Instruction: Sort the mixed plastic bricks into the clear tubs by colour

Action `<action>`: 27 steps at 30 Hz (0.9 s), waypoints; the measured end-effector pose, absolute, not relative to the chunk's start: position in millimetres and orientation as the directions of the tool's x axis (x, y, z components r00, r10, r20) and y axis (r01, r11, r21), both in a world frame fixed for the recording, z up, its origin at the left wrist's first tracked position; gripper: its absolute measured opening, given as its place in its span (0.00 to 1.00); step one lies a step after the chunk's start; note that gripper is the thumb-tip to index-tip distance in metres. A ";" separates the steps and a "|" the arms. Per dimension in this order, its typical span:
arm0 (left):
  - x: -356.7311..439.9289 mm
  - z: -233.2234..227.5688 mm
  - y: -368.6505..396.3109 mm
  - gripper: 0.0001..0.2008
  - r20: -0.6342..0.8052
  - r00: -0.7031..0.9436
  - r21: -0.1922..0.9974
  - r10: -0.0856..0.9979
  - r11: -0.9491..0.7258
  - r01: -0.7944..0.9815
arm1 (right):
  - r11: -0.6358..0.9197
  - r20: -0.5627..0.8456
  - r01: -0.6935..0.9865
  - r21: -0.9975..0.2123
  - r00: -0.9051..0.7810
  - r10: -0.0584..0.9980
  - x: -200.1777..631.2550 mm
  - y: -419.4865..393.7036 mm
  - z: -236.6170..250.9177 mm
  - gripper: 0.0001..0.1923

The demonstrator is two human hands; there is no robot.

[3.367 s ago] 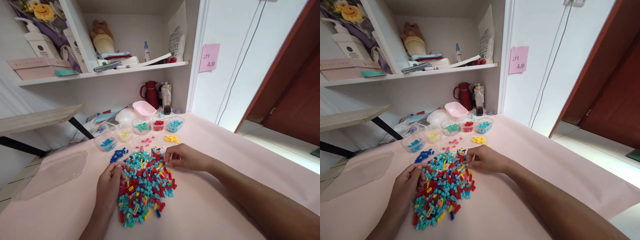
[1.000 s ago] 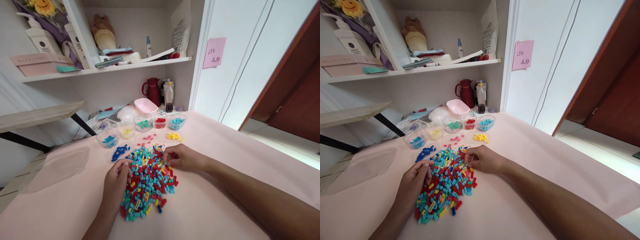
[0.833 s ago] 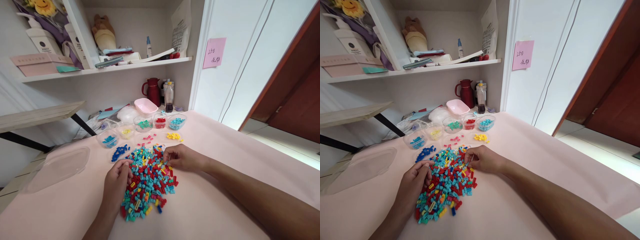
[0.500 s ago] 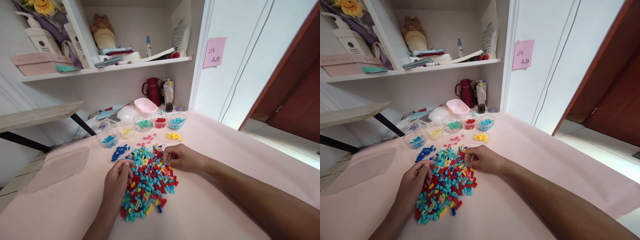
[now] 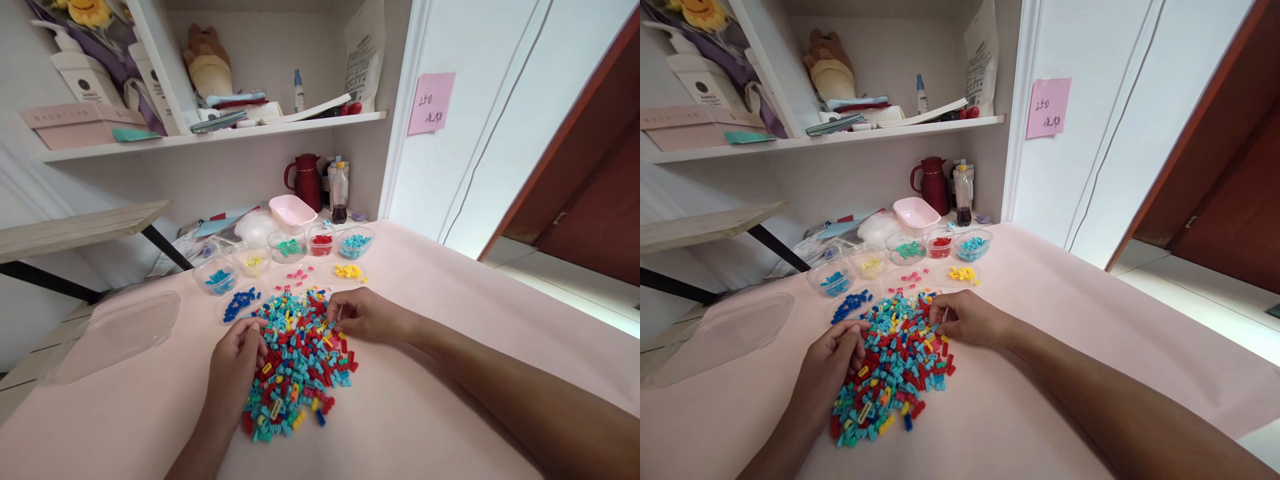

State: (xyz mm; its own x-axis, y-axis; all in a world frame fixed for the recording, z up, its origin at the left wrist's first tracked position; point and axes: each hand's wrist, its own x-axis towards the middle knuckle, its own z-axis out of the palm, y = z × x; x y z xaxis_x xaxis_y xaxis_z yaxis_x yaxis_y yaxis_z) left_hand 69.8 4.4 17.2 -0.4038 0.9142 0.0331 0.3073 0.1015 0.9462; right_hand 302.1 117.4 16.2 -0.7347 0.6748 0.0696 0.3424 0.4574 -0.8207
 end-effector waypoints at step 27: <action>72.0 18.7 4.1 0.16 0.044 -0.420 0.946 0.906 0.097 0.308 | 0.443 0.082 0.290 -0.848 -0.755 0.651 300.6 119.1 12.5 0.15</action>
